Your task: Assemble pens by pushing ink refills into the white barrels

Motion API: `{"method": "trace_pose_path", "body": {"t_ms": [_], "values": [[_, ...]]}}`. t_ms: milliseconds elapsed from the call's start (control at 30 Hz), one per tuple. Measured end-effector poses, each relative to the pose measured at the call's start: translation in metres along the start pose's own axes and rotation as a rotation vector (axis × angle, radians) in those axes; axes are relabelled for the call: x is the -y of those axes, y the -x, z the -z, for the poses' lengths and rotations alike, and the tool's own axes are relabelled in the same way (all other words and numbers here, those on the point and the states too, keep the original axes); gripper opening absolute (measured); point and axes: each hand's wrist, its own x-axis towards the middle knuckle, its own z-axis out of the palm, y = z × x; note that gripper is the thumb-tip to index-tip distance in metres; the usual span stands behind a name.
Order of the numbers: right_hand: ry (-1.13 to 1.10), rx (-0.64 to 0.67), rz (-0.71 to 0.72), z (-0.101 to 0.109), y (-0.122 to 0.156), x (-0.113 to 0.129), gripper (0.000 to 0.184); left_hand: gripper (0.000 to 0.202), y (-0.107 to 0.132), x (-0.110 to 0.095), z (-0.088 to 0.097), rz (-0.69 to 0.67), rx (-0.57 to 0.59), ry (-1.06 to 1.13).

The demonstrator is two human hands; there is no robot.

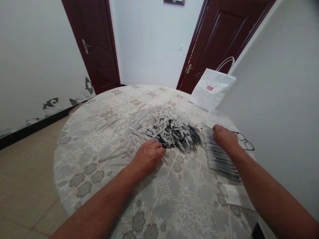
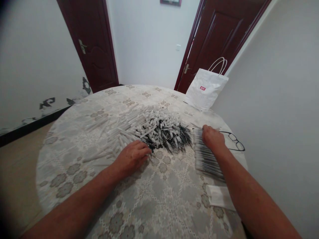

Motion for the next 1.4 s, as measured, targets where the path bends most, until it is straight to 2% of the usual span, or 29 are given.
{"method": "trace_pose_path", "body": {"t_ms": [67, 200, 333, 433, 567, 767, 1100, 1233, 1333, 1400], "values": [[-0.130, -0.020, 0.063, 0.017, 0.021, 0.016, 0.023, 0.014, -0.002, -0.006, -0.005, -0.042, 0.040, -0.050], [-0.624, -0.057, 0.193, 0.052, 0.060, 0.047, 0.021, 0.010, -0.002, -0.012, -0.015, -0.024, 0.072, -0.164], [-0.905, -0.043, 0.218, 0.077, 0.090, 0.077, 0.026, 0.011, 0.000, -0.013, -0.019, -0.035, 0.066, -0.207], [-1.095, 0.008, 0.225, 0.080, 0.102, 0.102, 0.028, 0.009, 0.000, -0.015, -0.017, -0.047, 0.063, -0.231], [-1.306, -0.026, 0.168, 0.062, 0.108, 0.130, 0.031, 0.010, -0.002, -0.021, -0.016, -0.081, 0.071, -0.261], [-1.353, -0.083, 0.100, 0.035, 0.117, 0.143, 0.031, 0.010, -0.006, -0.027, -0.018, -0.069, 0.070, -0.266], [-1.304, -0.111, 0.154, 0.036, 0.124, 0.146, 0.029, 0.013, -0.007, -0.028, -0.025, -0.087, 0.036, -0.221], [-1.293, -0.185, 0.129, 0.038, 0.126, 0.144, 0.028, 0.016, -0.007, -0.027, -0.022, -0.016, -0.122, -0.008], [-1.302, -0.215, 0.118, 0.038, 0.128, 0.141, 0.027, 0.020, -0.007, -0.026, -0.014, 0.157, -0.270, 0.272], [-1.290, -0.214, 0.139, 0.038, 0.129, 0.141, 0.025, 0.020, -0.008, -0.023, -0.010, 0.294, -0.312, 0.473]]}}
